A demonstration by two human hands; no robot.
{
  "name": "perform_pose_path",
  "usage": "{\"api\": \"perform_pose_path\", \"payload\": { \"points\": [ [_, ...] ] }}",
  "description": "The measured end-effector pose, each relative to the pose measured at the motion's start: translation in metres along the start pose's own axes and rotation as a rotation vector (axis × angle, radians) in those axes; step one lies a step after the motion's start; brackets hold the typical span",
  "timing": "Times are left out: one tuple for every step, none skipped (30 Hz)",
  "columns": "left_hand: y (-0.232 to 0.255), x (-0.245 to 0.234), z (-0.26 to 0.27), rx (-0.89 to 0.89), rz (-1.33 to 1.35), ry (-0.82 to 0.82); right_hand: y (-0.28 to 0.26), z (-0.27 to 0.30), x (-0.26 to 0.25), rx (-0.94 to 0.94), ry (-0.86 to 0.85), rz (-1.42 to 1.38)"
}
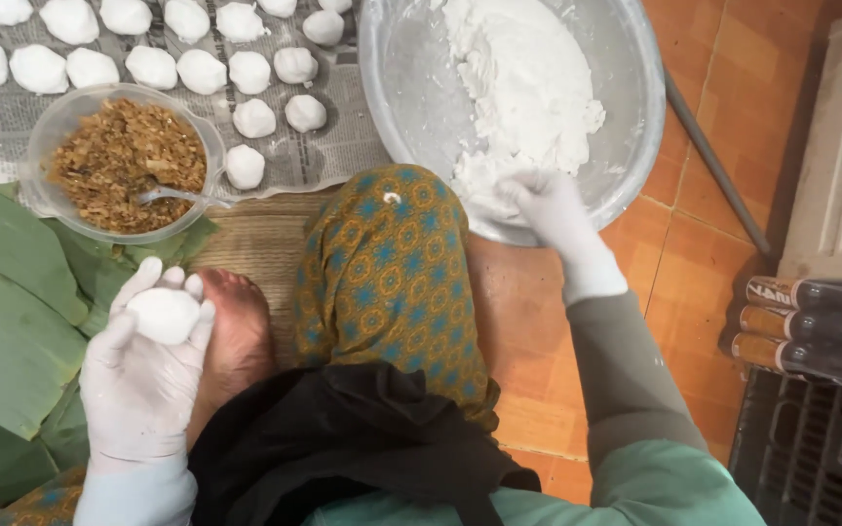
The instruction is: Wrapping dough and filling in banana leaves to make traditional cakes.
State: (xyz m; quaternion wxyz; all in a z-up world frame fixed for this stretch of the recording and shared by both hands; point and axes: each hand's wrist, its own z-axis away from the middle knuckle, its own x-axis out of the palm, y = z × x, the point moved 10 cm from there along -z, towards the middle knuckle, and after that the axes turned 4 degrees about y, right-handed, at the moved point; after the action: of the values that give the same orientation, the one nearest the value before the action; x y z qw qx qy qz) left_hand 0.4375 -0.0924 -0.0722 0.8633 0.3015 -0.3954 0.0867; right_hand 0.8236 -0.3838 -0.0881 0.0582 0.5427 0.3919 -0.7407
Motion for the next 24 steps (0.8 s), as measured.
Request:
{"api": "perform_pose_path", "payload": {
  "points": [
    [-0.002,0.010,0.002,0.001,-0.003,0.001,0.012,-0.013,0.007,0.000,-0.001,-0.003],
    [-0.004,0.023,0.003,0.014,-0.086,-0.027,0.028,-0.028,0.013,0.042,0.002,0.023],
    [-0.005,0.037,0.005,0.027,-0.170,-0.056,0.042,-0.043,0.018,0.085,0.006,0.049],
    [-0.007,0.044,0.003,0.043,-0.168,-0.057,0.058,-0.056,0.028,0.069,0.008,0.045],
    [-0.011,0.050,0.002,0.036,-0.220,-0.062,0.071,-0.070,0.047,0.040,-0.079,0.108],
    [-0.011,0.053,0.003,0.034,-0.272,-0.057,0.080,-0.083,0.071,0.004,-0.173,0.170],
    [-0.008,0.054,0.001,0.056,-0.269,-0.047,0.083,-0.087,0.077,-0.019,-0.177,0.165],
    [-0.011,0.056,0.001,0.041,-0.267,-0.062,0.089,-0.089,0.087,-0.033,-0.222,0.177],
    [-0.012,0.057,0.002,0.025,-0.265,-0.076,0.093,-0.090,0.096,-0.047,-0.266,0.190],
    [-0.010,0.058,0.001,0.052,-0.251,-0.068,0.094,-0.090,0.099,-0.078,-0.269,0.197],
    [-0.011,0.063,0.001,0.040,-0.243,-0.106,0.099,-0.090,0.102,-0.073,-0.264,0.224],
    [-0.010,0.066,0.001,0.035,-0.232,-0.143,0.101,-0.093,0.106,-0.075,-0.259,0.253],
    [-0.007,0.064,0.003,0.068,-0.216,-0.134,0.097,-0.093,0.109,-0.112,-0.261,0.262],
    [-0.009,0.063,0.005,0.040,-0.214,-0.142,0.098,-0.091,0.114,-0.130,-0.269,0.340],
    [-0.011,0.062,0.007,0.012,-0.212,-0.150,0.100,-0.089,0.118,-0.147,-0.273,0.419],
    [-0.006,0.060,0.007,0.034,-0.197,-0.147,0.094,-0.088,0.111,-0.172,-0.271,0.429],
    [-0.007,0.058,0.007,0.009,-0.214,-0.143,0.088,-0.088,0.103,-0.181,-0.264,0.335],
    [-0.010,0.053,0.010,-0.021,-0.231,-0.131,0.085,-0.082,0.098,-0.185,-0.268,0.239],
    [-0.008,0.048,0.010,-0.003,-0.217,-0.120,0.080,-0.084,0.099,-0.207,-0.277,0.246],
    [-0.007,0.044,0.012,-0.010,-0.226,-0.125,0.079,-0.083,0.100,-0.173,-0.280,0.178],
    [-0.006,0.039,0.015,-0.016,-0.235,-0.130,0.078,-0.082,0.102,-0.139,-0.284,0.110],
    [-0.003,0.037,0.015,-0.004,-0.227,-0.126,0.071,-0.080,0.105,-0.151,-0.287,0.115],
    [0.001,0.038,0.017,0.013,-0.221,-0.144,0.068,-0.079,0.106,-0.139,-0.264,0.182],
    [0.004,0.039,0.017,0.027,-0.214,-0.165,0.066,-0.077,0.104,-0.123,-0.238,0.253]
  ]
}}
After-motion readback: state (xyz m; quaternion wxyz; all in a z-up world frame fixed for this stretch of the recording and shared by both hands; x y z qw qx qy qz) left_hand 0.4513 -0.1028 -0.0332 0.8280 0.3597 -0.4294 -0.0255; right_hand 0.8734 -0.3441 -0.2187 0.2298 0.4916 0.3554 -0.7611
